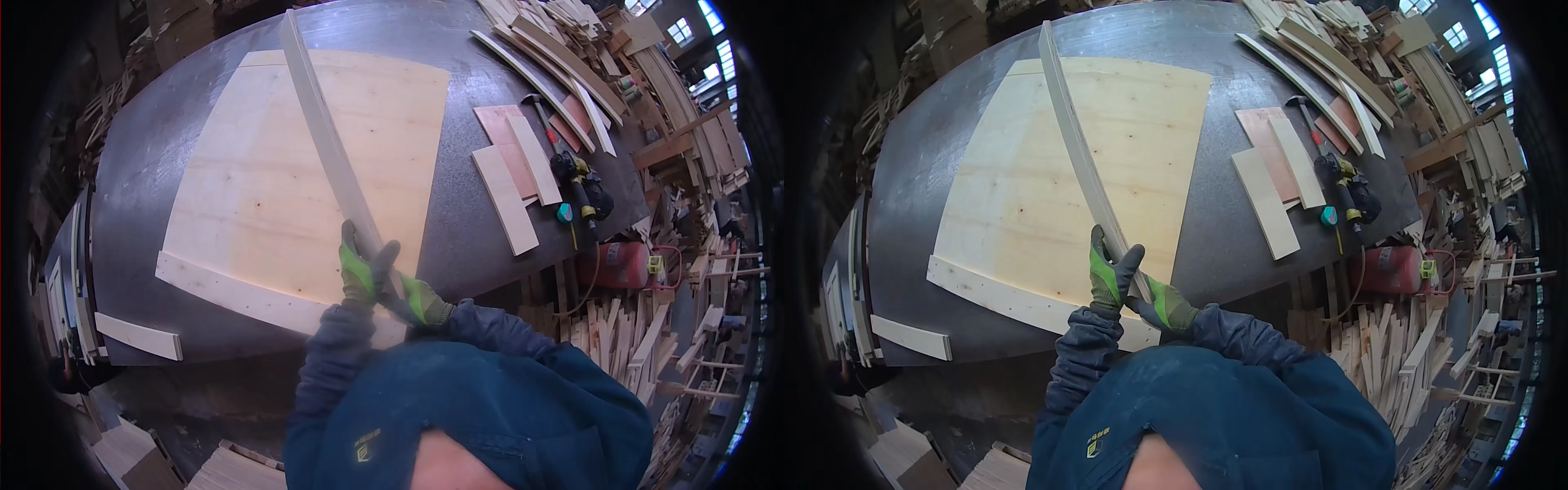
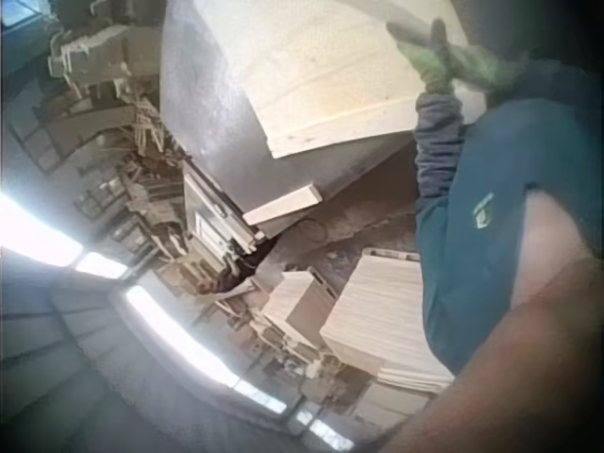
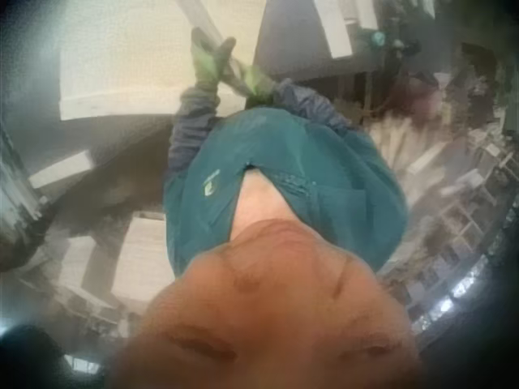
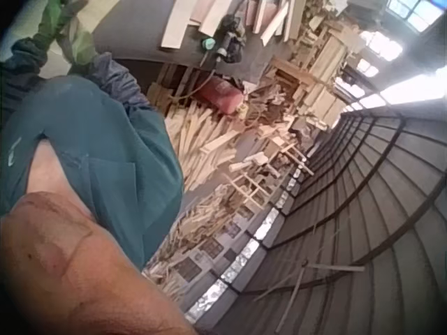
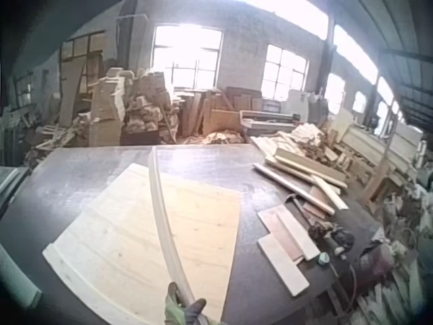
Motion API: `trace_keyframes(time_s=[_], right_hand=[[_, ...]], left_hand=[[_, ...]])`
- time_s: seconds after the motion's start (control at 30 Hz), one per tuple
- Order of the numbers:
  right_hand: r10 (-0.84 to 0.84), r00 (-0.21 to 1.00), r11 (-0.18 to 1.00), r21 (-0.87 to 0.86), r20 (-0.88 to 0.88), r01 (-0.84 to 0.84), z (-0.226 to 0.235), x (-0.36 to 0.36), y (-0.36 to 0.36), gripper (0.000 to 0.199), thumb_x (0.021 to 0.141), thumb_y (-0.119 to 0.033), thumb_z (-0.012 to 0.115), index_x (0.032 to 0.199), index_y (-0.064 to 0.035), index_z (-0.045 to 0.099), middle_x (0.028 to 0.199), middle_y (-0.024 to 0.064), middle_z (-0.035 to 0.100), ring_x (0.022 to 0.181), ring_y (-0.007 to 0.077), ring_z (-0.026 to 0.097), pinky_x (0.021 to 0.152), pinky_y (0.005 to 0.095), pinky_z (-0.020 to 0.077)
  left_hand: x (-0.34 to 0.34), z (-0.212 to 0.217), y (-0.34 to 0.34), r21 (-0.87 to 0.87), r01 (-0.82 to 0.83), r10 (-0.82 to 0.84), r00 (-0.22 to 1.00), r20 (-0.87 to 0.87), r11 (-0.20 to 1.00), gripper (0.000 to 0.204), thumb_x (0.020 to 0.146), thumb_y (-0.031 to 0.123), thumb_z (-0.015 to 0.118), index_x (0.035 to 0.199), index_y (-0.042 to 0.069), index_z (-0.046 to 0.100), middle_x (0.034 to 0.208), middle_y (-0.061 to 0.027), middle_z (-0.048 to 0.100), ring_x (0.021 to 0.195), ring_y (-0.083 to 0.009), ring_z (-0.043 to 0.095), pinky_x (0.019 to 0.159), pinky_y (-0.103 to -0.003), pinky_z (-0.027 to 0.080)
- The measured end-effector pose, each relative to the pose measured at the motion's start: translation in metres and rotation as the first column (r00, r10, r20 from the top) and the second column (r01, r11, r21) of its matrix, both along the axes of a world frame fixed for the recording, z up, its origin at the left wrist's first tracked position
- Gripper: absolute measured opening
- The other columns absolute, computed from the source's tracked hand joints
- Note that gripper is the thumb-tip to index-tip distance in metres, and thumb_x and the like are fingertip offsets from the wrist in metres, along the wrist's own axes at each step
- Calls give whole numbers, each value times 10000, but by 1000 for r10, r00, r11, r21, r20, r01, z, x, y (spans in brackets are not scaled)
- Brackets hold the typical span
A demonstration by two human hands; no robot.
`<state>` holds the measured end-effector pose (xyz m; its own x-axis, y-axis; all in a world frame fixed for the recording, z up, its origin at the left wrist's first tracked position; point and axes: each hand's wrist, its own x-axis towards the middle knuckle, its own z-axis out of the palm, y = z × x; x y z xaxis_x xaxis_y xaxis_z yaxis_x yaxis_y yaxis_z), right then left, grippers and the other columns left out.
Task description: Assembling and securing wood panels using a nail gun and hammer in a workshop.
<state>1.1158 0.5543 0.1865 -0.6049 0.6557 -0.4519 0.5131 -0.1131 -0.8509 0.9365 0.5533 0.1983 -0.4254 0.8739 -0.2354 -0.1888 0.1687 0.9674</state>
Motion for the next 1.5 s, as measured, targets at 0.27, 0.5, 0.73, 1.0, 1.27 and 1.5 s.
trace_keyframes(time_s=[0.27,0.5,0.73,1.0,1.27,1.5], right_hand=[[-428,880,897,22,-206,442,60,149,102,471,1205,-308,821,1536,25,782,1246,108,888,1084,195,839,931,420,692],[-254,966,966,28,-46,256,62,318,304,472,1163,-418,833,1354,13,851,1125,76,872,907,197,824,831,410,648],[60,989,952,291,138,-98,51,325,410,478,1225,-359,786,1519,18,796,1289,99,862,1121,203,805,955,377,623],[-151,929,846,530,339,-55,-15,389,305,615,1243,-288,790,1737,56,667,1482,143,827,1237,235,767,1136,390,609],[-72,854,919,366,515,-144,-27,437,79,560,1168,-215,843,1637,69,731,1518,188,842,1404,288,792,1235,435,609],[-92,787,957,273,610,-100,-36,463,9,509,1177,-198,836,1599,73,747,1508,185,842,1403,275,789,1238,434,610]], left_hand=[[67,33,43,103,303,-239,884,-403,948,1065,1126,543,933,1899,9,433,1832,-264,584,1597,-421,684,1267,-559,611],[73,-57,-133,-127,-240,98,743,-663,962,880,1125,436,920,1779,-56,599,1842,-338,583,1706,-488,589,1396,-549,511],[-71,-74,-298,-420,-692,61,556,-829,587,980,1091,547,886,1824,-20,568,1891,-329,536,1770,-501,502,1463,-546,442],[-281,-81,-442,-362,-932,239,350,-906,-5,1050,1034,556,879,1869,53,490,1849,-296,564,1664,-545,607,1362,-589,546],[-528,-174,-442,-446,-840,284,366,-886,-310,1401,911,882,924,1944,134,344,1984,-304,369,1766,-532,484,1396,-717,452],[-578,-175,-466,-420,-863,355,312,-881,-282,1227,841,677,1053,1781,97,519,1713,-315,624,1528,-489,704,1284,-674,562]])
